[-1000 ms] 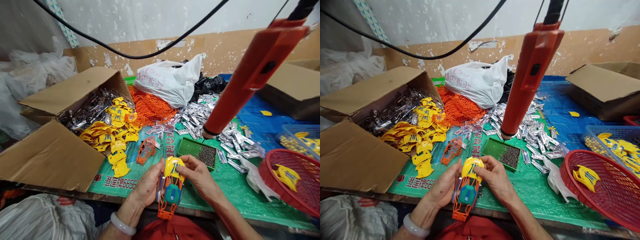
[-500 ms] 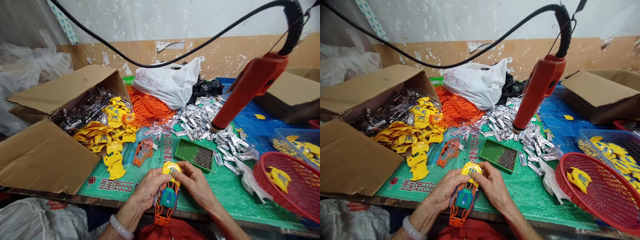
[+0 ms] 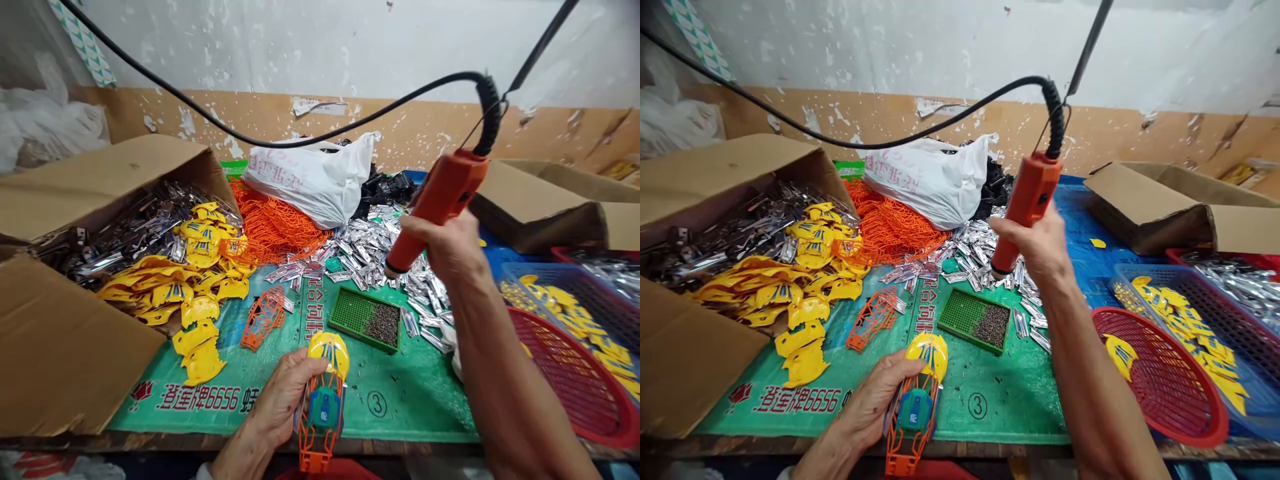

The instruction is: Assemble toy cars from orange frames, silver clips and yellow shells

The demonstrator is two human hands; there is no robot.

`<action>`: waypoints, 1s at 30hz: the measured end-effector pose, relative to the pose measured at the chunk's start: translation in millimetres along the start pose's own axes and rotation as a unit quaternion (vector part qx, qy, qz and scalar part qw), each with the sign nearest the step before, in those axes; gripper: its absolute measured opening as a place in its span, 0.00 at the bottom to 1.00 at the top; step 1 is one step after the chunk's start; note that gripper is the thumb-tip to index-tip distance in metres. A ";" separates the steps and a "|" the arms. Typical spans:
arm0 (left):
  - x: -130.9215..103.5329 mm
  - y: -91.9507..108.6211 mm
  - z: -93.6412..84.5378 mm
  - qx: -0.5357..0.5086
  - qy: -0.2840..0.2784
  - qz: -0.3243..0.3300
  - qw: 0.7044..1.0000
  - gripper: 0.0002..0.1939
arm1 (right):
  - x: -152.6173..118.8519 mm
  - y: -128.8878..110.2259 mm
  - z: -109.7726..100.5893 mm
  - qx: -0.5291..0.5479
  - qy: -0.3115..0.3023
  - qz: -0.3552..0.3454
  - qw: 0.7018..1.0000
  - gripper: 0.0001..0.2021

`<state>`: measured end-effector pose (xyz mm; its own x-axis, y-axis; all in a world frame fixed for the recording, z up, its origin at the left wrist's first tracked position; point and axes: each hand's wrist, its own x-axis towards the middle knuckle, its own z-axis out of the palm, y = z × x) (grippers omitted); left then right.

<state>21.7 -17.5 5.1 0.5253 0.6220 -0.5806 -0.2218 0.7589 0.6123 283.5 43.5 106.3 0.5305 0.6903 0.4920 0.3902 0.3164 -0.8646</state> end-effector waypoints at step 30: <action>11.8 -4.9 -9.0 -0.005 -0.012 -0.018 1.000 0.08 | -59.4 35.6 71.6 0.029 0.035 0.062 0.997 0.06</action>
<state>21.5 -12.1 -9.5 0.5527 0.5898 -0.5888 -0.2113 0.7826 0.5856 211.9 60.4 39.0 0.6238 0.6803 0.3848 0.2758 0.2691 -0.9228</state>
